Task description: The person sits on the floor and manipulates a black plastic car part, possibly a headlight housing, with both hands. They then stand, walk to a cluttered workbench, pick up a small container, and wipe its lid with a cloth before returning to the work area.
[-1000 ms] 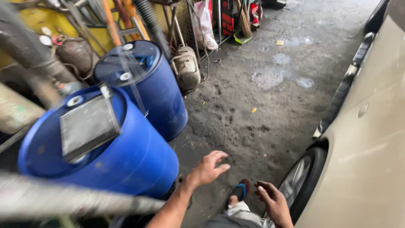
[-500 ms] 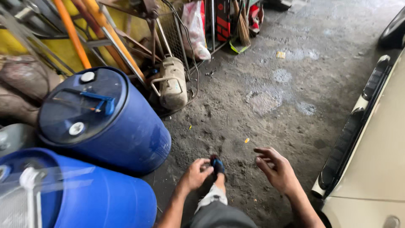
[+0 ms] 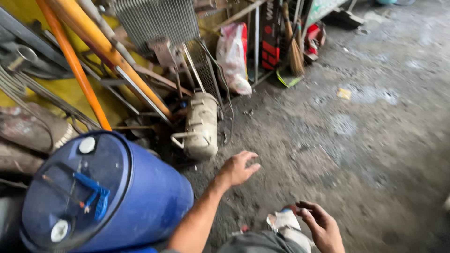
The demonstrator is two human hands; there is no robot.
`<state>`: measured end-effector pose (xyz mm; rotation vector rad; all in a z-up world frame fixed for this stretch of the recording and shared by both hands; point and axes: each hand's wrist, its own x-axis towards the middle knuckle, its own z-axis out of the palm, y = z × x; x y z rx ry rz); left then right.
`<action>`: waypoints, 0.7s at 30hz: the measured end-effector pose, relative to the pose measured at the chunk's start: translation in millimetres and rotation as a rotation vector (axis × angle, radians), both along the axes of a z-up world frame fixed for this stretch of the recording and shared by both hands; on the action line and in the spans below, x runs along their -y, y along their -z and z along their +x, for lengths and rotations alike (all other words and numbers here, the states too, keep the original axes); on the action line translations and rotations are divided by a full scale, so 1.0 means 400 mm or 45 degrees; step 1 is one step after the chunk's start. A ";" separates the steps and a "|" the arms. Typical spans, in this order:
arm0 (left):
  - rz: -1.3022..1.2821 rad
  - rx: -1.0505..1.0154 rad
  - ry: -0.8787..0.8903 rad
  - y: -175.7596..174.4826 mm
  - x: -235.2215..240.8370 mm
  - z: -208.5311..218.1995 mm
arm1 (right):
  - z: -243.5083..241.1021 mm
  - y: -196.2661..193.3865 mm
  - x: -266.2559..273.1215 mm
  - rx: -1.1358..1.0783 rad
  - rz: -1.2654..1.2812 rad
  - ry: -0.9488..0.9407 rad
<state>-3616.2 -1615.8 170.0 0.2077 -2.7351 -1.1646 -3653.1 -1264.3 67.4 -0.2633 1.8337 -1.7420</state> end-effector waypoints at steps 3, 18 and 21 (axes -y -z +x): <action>-0.051 -0.101 0.005 -0.024 0.071 -0.151 | -0.215 -0.002 0.140 -0.042 -0.073 -0.049; -0.553 -0.546 -1.059 -0.023 0.488 -0.603 | -1.162 -0.464 0.925 -0.915 0.209 -1.012; -0.671 -0.483 -1.122 0.001 0.566 -0.628 | -1.216 -0.555 1.127 -1.219 -0.007 -1.177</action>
